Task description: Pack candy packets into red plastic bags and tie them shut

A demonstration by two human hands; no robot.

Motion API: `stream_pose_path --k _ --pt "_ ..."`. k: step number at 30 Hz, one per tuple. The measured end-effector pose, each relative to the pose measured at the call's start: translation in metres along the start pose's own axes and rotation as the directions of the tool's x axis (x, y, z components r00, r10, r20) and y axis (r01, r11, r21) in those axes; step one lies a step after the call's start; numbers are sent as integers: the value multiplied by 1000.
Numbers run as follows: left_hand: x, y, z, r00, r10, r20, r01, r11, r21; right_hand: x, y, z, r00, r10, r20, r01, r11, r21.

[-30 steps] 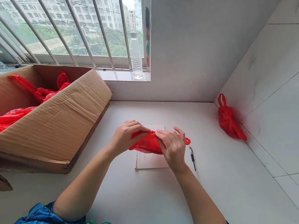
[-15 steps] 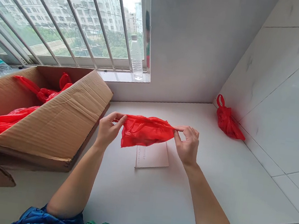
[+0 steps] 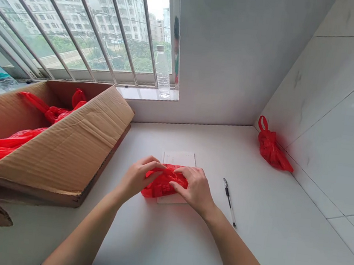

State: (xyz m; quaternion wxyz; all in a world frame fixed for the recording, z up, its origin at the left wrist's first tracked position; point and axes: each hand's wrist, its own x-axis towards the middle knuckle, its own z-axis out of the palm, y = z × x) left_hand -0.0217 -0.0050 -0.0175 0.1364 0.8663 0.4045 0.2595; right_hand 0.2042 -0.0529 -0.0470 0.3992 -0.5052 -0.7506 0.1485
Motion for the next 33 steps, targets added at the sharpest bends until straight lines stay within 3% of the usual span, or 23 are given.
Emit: stream_pose_path --k 2,4,7,9,11,13,17,18,19,21,23,25,27,28,30,33 --pt "-4 -6 1 997 -37 -73 34 998 -47 0 5 -2 998 -4 -61 2 1000 -27" --pt "-8 -12 -1 975 -117 -187 90 985 -147 0 11 -9 990 72 -119 -73 997 -8" --pt "-10 -20 -5 879 -329 -345 191 906 -378 -1 20 -22 956 234 -179 -222 971 85" --pt "-10 -24 -5 814 -454 -364 228 824 -518 -2 23 -29 939 287 -189 -267 956 125" --pt "-9 -26 -3 777 -521 -354 226 754 -616 -3 25 -32 935 295 -196 -271 953 138" --pt "-9 -29 -2 738 -568 -364 191 694 -694 -5 27 -34 927 293 -233 -265 953 147" --pt "-11 -37 -3 616 -668 -417 79 579 -811 -8 33 -41 900 304 -313 -256 949 185" --pt "-12 -37 -5 624 -658 -421 56 575 -816 -9 34 -43 909 294 -297 -247 951 186" --pt "-13 -36 -7 665 -620 -416 37 584 -811 -9 35 -45 922 275 -271 -231 956 182" --pt "-16 -28 -12 790 -476 -386 14 644 -765 -9 31 -49 948 213 -235 -182 972 146" --pt "-20 -14 -19 891 -297 -343 -1 755 -656 -8 22 -53 946 129 -298 -115 991 64" --pt "-23 3 -28 944 -128 -303 -38 872 -487 -7 6 -55 902 13 -431 -31 999 -36" --pt "-27 20 -37 965 9 -262 -111 919 -379 -8 -14 -55 867 -125 -483 104 992 -71" --pt "-29 27 -41 969 59 -241 -148 917 -371 -8 -24 -53 876 -193 -442 192 980 -46" --pt "-31 37 -45 972 125 -199 -200 885 -421 -8 -42 -45 924 -303 -233 324 944 55" --pt "-35 43 -46 973 200 -118 -231 807 -544 -6 -52 -28 951 -289 109 290 957 4"
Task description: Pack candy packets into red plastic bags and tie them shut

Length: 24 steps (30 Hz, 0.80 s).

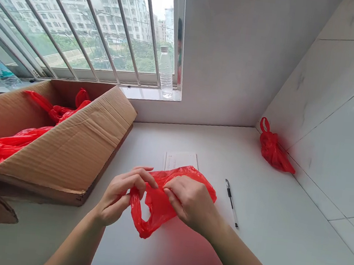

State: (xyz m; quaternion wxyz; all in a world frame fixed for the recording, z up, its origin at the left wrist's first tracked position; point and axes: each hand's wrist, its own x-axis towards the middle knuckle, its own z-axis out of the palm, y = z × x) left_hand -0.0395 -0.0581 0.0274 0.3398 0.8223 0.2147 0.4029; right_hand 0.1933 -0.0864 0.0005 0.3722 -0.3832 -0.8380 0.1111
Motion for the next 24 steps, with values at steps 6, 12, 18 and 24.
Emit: stream_pose_path --k 6,12,18,24 --pt "-6 3 -5 986 -102 129 100 995 23 -4 15 12 877 362 314 -245 902 -355" --pt "1 8 8 929 -269 256 83 822 564 -4 15 4 858 417 301 -283 871 -401" --pt "-3 -21 27 819 -551 159 168 497 851 -1 22 2 729 615 301 -343 709 -617" --pt "-1 -43 31 817 -554 157 97 400 911 1 15 9 693 634 342 -368 720 -589"
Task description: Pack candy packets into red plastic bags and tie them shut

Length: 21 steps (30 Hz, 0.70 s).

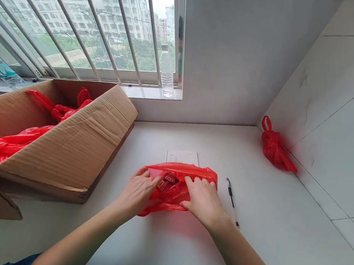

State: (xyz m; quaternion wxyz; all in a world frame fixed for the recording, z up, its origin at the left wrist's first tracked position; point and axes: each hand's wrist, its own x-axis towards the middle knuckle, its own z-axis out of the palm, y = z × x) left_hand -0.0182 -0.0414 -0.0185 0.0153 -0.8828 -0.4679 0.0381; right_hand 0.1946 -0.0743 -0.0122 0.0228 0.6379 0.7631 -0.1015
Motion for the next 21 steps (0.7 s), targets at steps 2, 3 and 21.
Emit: stream_pose_path --k 2,3,21 --pt "7 -3 8 997 -5 -75 4 1000 -14 3 -6 1 997 18 -68 -17 1000 18" --pt "10 -5 13 994 -6 -109 3 1000 -29 5 -8 3 994 42 -103 -41 999 14" --pt "22 -38 44 978 7 -210 -103 888 -449 23 26 18 994 -69 -82 84 976 200"
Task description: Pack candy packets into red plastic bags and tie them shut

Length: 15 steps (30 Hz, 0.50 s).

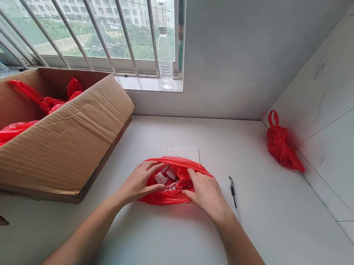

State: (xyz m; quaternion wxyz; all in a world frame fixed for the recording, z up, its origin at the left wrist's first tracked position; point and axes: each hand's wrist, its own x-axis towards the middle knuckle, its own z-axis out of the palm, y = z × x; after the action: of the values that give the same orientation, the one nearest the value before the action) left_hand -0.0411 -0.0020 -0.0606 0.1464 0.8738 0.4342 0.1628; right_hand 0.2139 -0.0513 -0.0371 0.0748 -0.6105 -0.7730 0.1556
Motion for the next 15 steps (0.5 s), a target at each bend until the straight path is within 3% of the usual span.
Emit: stream_pose_path --k 2,4,9,15 --pt "2 11 1 990 -25 -139 26 1000 5 1 1 1 984 -84 -159 83 996 -14" --pt "2 21 5 983 -9 -185 18 999 48 4 2 5 957 -162 -239 158 987 -38" --pt "-3 36 21 998 46 33 -52 983 177 9 5 24 980 -178 -89 179 984 1" --pt "-9 42 22 992 -16 128 -14 973 231 10 4 31 979 -159 -125 145 983 -116"
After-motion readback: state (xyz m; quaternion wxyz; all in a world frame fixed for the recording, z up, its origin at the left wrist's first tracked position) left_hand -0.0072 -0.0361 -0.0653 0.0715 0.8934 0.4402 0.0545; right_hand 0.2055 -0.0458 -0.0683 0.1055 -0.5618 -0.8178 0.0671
